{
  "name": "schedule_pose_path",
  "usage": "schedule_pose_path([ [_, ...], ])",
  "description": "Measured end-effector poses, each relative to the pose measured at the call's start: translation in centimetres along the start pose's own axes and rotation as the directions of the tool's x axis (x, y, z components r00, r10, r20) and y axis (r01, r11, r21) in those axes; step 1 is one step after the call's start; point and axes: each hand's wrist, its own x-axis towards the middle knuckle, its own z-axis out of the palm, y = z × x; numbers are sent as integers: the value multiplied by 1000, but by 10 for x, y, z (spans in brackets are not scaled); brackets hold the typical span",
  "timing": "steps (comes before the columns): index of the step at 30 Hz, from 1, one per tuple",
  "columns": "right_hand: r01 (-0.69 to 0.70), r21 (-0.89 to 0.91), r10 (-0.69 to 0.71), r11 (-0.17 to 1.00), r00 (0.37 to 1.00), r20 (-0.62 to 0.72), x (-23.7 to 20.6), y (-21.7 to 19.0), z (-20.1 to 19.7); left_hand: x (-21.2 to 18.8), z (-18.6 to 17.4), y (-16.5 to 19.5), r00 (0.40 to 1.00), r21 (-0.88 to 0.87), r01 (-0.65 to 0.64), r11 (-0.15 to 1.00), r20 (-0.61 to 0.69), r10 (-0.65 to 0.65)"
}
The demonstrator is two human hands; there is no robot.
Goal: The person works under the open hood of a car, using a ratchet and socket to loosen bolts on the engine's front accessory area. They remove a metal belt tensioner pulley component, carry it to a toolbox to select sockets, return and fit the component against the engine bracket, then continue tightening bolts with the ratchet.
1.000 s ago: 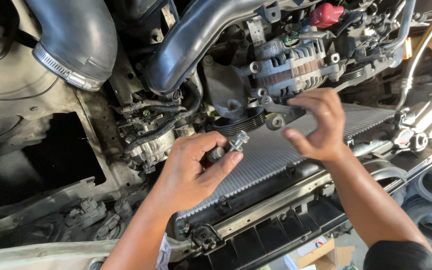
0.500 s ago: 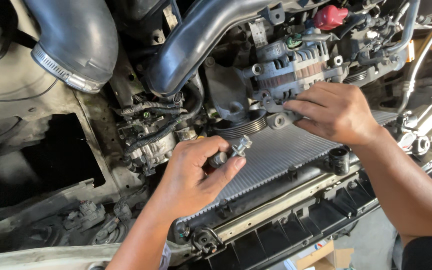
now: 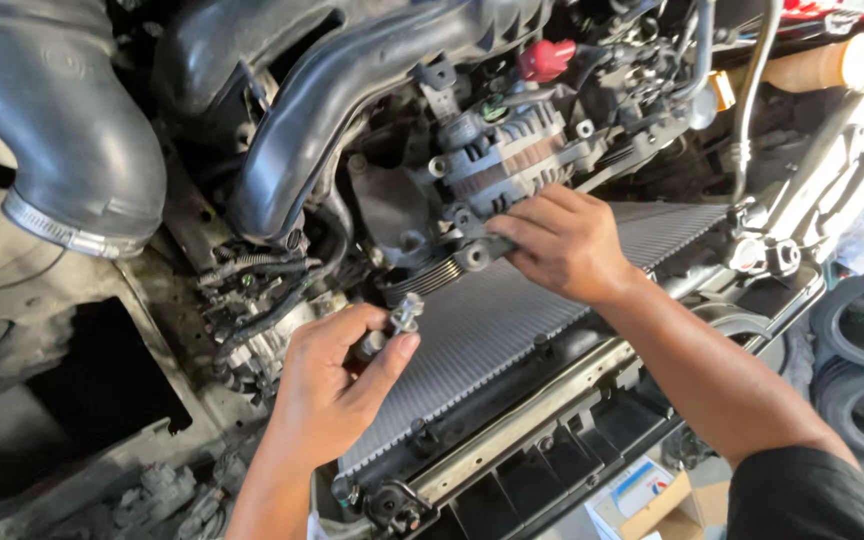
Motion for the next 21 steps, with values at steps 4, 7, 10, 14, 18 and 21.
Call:
schedule_pose_path([
  [4, -50, -31, 48, 998, 998, -40, 0, 0, 9, 0, 3, -4, 999, 40, -51, 998, -4, 51],
  [7, -96, -16, 94, 995, 993, -76, -12, -5, 15, -1, 4, -9, 995, 81, -98, 992, -12, 99],
  [10, -115, -12, 113, 993, 989, -94, -17, -5, 19, 0, 4, -9, 997, 65, -77, 995, -11, 78],
  [14, -106, -45, 100, 993, 988, -114, -17, -1, 20, 1, 5, -3, 999, 78, -40, 996, -13, 41],
  [18, -137, -20, 134, 990, 984, -118, -24, -3, 13, 2, 6, -3, 1000, 63, -7, 998, -4, 8],
  [21, -146, -23, 140, 989, 975, -172, -37, -9, 6, 1, 6, -7, 1000, 66, -16, 998, -16, 17],
])
